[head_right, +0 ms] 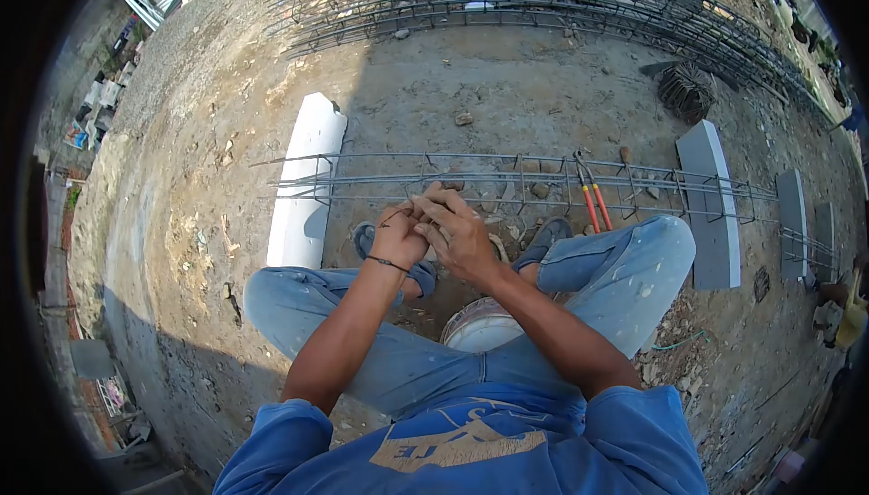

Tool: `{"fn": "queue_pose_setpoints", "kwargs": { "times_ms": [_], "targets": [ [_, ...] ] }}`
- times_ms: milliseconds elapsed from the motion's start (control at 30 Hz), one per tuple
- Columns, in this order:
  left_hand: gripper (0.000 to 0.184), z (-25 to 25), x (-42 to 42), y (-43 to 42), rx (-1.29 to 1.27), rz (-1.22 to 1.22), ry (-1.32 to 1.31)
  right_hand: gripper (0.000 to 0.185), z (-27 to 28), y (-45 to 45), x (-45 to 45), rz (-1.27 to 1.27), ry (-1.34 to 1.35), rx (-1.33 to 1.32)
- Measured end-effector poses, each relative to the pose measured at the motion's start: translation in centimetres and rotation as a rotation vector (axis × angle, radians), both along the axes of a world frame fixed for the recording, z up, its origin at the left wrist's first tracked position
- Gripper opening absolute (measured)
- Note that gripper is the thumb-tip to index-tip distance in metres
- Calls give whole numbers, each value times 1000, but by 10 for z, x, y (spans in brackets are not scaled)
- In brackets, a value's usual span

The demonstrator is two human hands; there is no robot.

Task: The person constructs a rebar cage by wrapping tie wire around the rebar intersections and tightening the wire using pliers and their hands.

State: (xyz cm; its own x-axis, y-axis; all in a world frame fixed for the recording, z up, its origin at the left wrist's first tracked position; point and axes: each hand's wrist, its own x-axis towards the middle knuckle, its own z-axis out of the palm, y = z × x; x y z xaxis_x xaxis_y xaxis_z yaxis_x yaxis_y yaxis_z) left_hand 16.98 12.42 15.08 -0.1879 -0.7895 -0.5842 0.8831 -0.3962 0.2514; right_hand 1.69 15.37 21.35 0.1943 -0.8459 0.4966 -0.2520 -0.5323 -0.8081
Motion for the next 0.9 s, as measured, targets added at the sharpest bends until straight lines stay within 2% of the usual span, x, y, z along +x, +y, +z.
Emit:
{"fn": "queue_pose_setpoints", "kwargs": {
  "times_ms": [33,100,133,233,400,467,500,567,600,667,700,767,800,867,900],
  "targets": [
    [27,-2,-6,7,2,-7,3,36,-2,3,2,-7,3,2],
    [29,-6,-21,27,11,-98,-199,30,-10,10,1,-33,11,108],
    [30,-23,-18,34,-73,-159,-18,24,-25,12,1,-58,18,8],
    [30,-2,-20,48,-114,-290,23,24,-20,21,-10,-8,-30,67],
    [32,57,-35,52,-51,-280,7,13,-2,10,-23,105,-98,137],
    [35,82,-43,47,-28,-458,-356,6,5,8,-25,50,-450,402],
    [35,94,-37,41,-27,-446,-355,6,14,5,-30,62,-447,404],
    [36,111,-19,28,-377,-884,-762,14,44,-5,-46,7,-803,366],
    [36,112,-13,26,-376,-869,-763,14,50,-7,-55,21,-798,368],
    [33,114,-5,19,-655,-633,-1018,17,57,-8,-66,154,-941,545],
    [33,113,-7,17,-650,-624,-1023,17,53,-6,-63,164,-940,548],
    [31,110,-20,13,-797,-238,-1041,17,35,-5,-53,189,-965,858],
    [31,110,-26,12,-790,-231,-1050,17,24,-5,-48,201,-966,864],
    [27,109,-32,12,-696,-163,-826,15,8,-4,-37,278,-998,1010],
    [27,104,-28,12,-688,-156,-832,15,4,-3,-33,286,-996,1018]
  ]
}}
